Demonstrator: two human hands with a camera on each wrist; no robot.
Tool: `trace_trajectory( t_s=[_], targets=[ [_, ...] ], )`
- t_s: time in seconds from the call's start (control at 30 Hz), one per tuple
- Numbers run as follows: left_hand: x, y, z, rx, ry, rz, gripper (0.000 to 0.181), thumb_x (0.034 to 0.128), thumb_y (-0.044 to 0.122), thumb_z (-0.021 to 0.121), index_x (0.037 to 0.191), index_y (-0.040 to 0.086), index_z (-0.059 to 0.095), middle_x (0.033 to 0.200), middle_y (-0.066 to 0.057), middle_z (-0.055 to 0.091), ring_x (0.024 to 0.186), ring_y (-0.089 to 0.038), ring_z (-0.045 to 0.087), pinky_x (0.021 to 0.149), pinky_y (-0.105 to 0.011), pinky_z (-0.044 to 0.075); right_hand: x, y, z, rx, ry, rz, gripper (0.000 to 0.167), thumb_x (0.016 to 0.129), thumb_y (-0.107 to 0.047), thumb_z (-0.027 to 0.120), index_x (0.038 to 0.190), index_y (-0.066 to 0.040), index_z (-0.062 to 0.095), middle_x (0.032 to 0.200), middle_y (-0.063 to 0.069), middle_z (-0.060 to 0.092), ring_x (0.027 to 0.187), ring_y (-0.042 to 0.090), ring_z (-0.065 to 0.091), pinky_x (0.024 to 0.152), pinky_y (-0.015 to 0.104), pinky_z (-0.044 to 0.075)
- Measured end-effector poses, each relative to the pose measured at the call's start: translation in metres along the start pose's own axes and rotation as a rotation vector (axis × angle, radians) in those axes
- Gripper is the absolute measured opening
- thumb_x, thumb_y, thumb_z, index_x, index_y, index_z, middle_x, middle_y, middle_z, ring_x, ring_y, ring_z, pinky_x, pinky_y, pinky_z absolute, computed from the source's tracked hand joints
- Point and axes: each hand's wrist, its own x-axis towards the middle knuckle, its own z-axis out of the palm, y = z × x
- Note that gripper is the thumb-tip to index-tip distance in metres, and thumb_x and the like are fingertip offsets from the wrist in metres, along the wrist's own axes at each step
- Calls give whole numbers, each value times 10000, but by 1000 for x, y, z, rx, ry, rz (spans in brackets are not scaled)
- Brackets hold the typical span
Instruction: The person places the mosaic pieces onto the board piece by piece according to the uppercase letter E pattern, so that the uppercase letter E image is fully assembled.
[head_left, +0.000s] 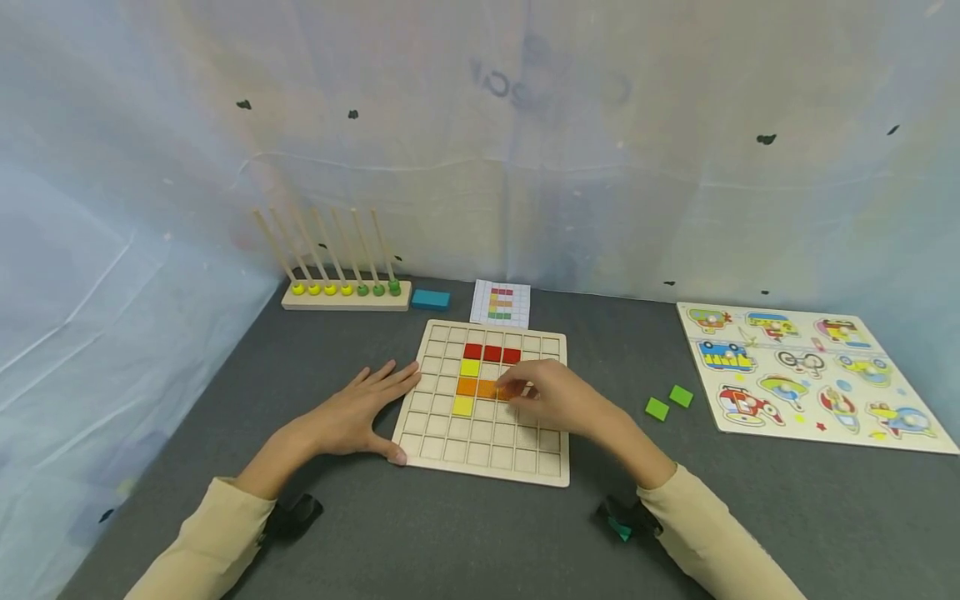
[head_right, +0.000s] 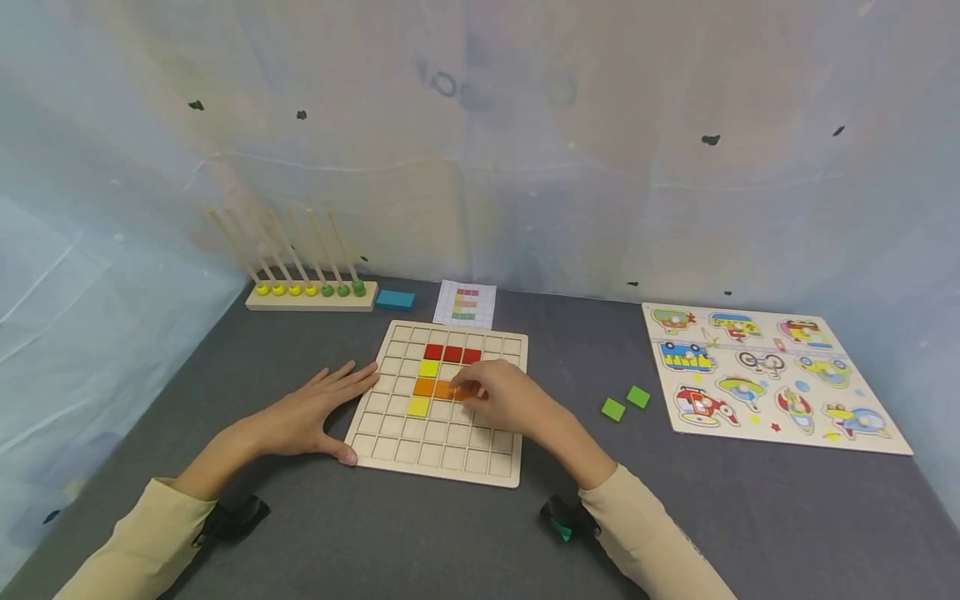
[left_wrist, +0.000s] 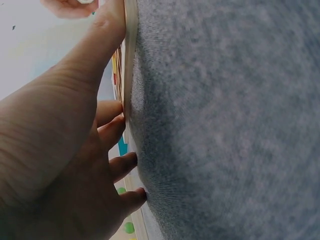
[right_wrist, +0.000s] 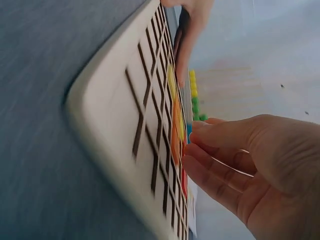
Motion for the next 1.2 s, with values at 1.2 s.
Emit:
trace_trajectory(
  t_s=[1.2],
  targets=[
    [0, 1, 0, -4, -2, 3, 1219, 653, 714, 725, 1571, 93, 218, 1631, -93, 160, 1482, -402, 98, 1149, -641, 62, -124, 48, -42, -31, 2, 165, 379, 806, -82, 798, 1169, -67, 691, 1048, -18, 678, 911, 114, 625, 744, 281, 557]
  ],
)
